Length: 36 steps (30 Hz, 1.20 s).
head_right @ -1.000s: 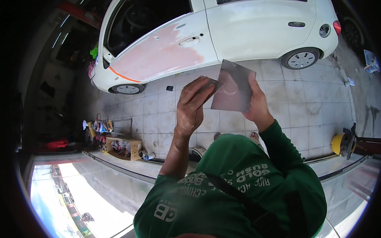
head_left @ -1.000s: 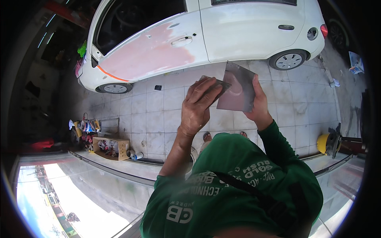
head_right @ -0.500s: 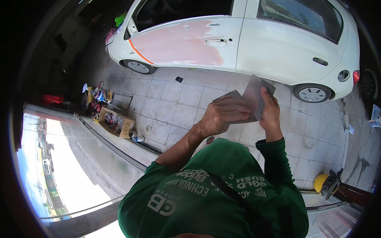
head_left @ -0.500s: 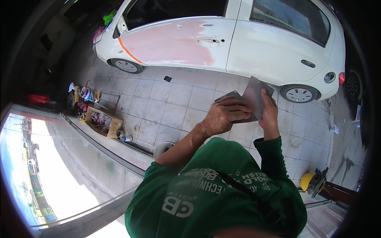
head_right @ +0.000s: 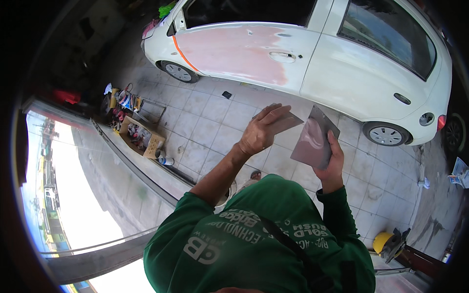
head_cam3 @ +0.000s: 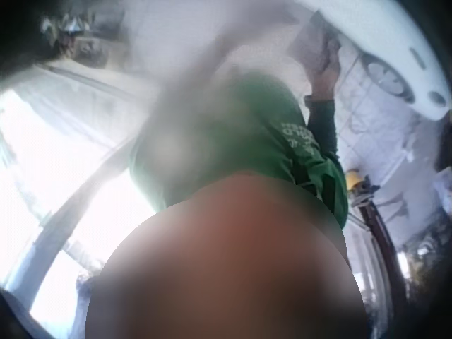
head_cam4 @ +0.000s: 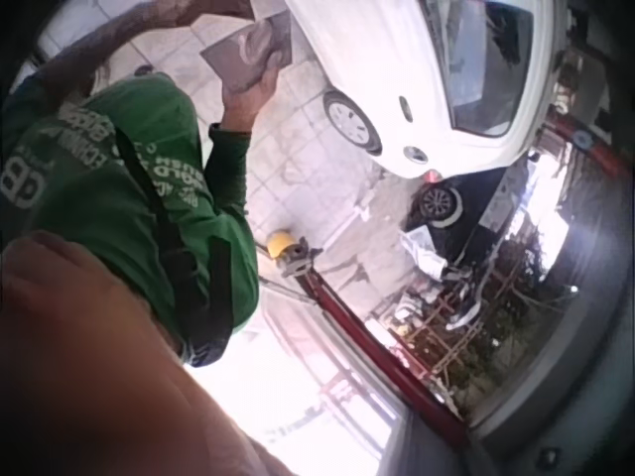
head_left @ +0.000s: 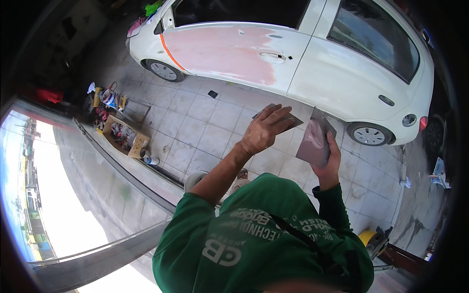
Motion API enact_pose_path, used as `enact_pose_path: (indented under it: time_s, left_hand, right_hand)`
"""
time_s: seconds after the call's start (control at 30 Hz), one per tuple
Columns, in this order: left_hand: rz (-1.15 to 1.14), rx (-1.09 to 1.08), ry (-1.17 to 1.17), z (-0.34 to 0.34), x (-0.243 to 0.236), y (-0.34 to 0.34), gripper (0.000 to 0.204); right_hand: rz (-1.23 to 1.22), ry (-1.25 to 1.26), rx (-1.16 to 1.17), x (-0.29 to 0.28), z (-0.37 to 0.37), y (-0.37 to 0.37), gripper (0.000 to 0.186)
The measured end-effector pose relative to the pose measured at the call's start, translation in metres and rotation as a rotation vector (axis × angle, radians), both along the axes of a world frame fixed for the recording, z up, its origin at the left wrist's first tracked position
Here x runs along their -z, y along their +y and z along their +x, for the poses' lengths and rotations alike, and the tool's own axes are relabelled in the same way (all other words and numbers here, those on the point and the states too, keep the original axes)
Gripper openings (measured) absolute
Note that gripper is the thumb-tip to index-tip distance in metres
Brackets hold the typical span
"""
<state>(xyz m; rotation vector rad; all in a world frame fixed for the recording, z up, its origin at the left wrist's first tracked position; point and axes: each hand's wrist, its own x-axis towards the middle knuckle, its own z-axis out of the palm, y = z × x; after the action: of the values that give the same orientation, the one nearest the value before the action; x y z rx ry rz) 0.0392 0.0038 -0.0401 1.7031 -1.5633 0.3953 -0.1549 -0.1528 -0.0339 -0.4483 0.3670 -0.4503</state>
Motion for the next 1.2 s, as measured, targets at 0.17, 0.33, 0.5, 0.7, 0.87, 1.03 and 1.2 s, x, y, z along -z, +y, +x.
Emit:
enact_pose_path:
  time_s: [0.17,0.33,0.5,0.7,0.87,1.03,1.2]
  left_hand:
    - [-0.002,0.110,0.119,-0.026,-0.056,0.005,0.034]
    - [-0.009,0.063,-0.011,-0.004,-0.018,0.013,0.030]
    - [-0.041,0.167,0.255,0.014,-0.061,0.003,0.032]
    - [0.077,0.313,0.141,-0.046,-0.033,-0.007,0.034]
    - [0.026,0.342,0.189,-0.049,-0.068,0.012,0.028]
    - [-0.404,0.508,0.509,-0.071,-0.078,-0.001,0.043]
    - [0.020,0.091,0.130,-0.027,-0.001,-0.021,0.038]
  right_hand:
    - [-0.153,-0.013,0.023,-0.007,0.009,-0.005,0.052]
    - [-0.090,0.046,0.013,-0.022,0.012,-0.004,0.054]
    - [-0.755,0.240,-0.018,-0.035,-0.002,0.016,0.054]
    - [-0.341,0.419,0.153,-0.012,0.014,-0.011,0.041]
    - [-0.096,0.167,0.220,0.003,-0.015,-0.044,0.038]
    - [0.083,-0.091,0.075,-0.009,0.006,0.002,0.045]
    - [0.047,-0.114,0.012,0.006,-0.001,0.006,0.050]
